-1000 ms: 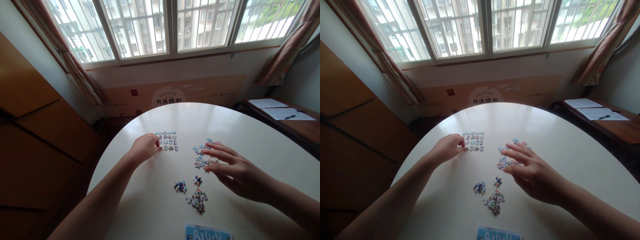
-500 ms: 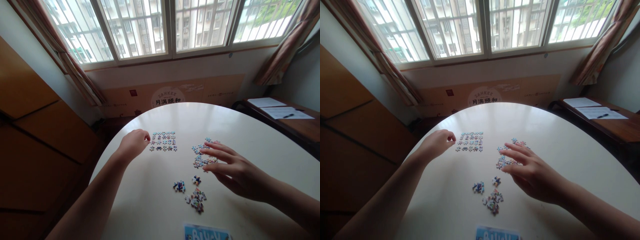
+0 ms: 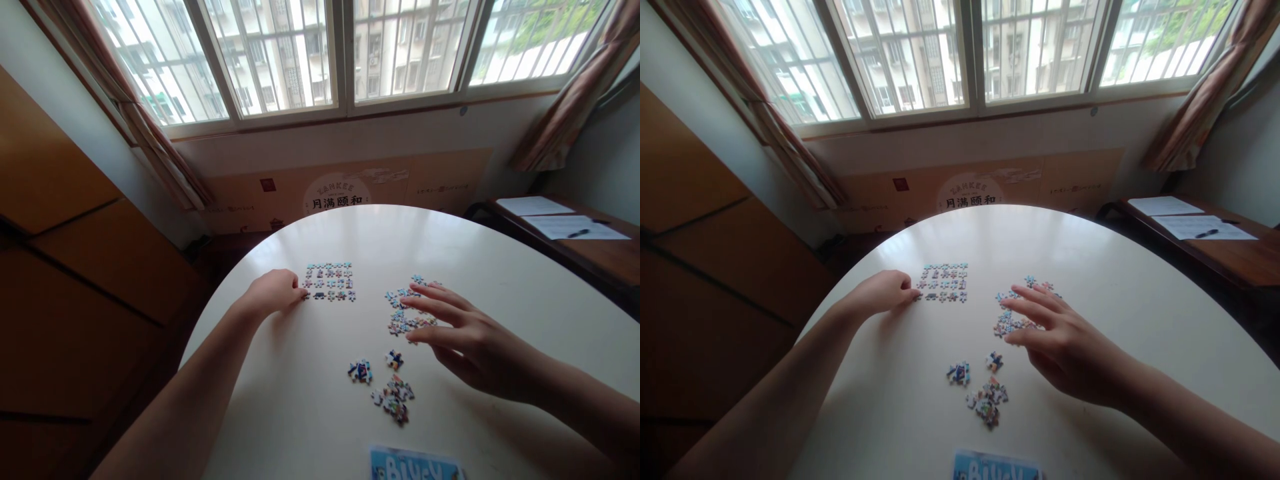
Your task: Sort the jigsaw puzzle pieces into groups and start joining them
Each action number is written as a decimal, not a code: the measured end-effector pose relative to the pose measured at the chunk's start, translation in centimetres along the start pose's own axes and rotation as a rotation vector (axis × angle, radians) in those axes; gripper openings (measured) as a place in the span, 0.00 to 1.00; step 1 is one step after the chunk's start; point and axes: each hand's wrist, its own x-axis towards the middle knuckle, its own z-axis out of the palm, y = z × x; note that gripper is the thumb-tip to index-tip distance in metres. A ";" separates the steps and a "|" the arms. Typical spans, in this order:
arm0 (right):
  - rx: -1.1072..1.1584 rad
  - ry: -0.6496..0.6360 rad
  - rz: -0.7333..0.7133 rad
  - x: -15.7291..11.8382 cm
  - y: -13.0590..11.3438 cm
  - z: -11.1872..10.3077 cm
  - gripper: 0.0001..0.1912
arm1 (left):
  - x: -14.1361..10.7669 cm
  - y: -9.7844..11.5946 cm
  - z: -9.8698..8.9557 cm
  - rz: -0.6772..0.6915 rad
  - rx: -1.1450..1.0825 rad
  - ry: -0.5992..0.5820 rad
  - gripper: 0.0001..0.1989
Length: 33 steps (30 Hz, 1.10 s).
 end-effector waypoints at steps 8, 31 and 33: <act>0.001 0.004 -0.001 0.0 -0.1 0.0 0.18 | -0.3 -0.2 -0.3 0.008 -0.033 0.005 0.18; 0.054 -0.155 -0.026 0.3 -1.5 0.8 0.26 | -1.0 2.1 -0.1 0.158 -0.046 0.179 0.21; 0.034 -0.147 -0.023 0.5 -1.6 1.0 0.22 | -1.6 2.8 -0.1 0.229 -0.056 0.224 0.23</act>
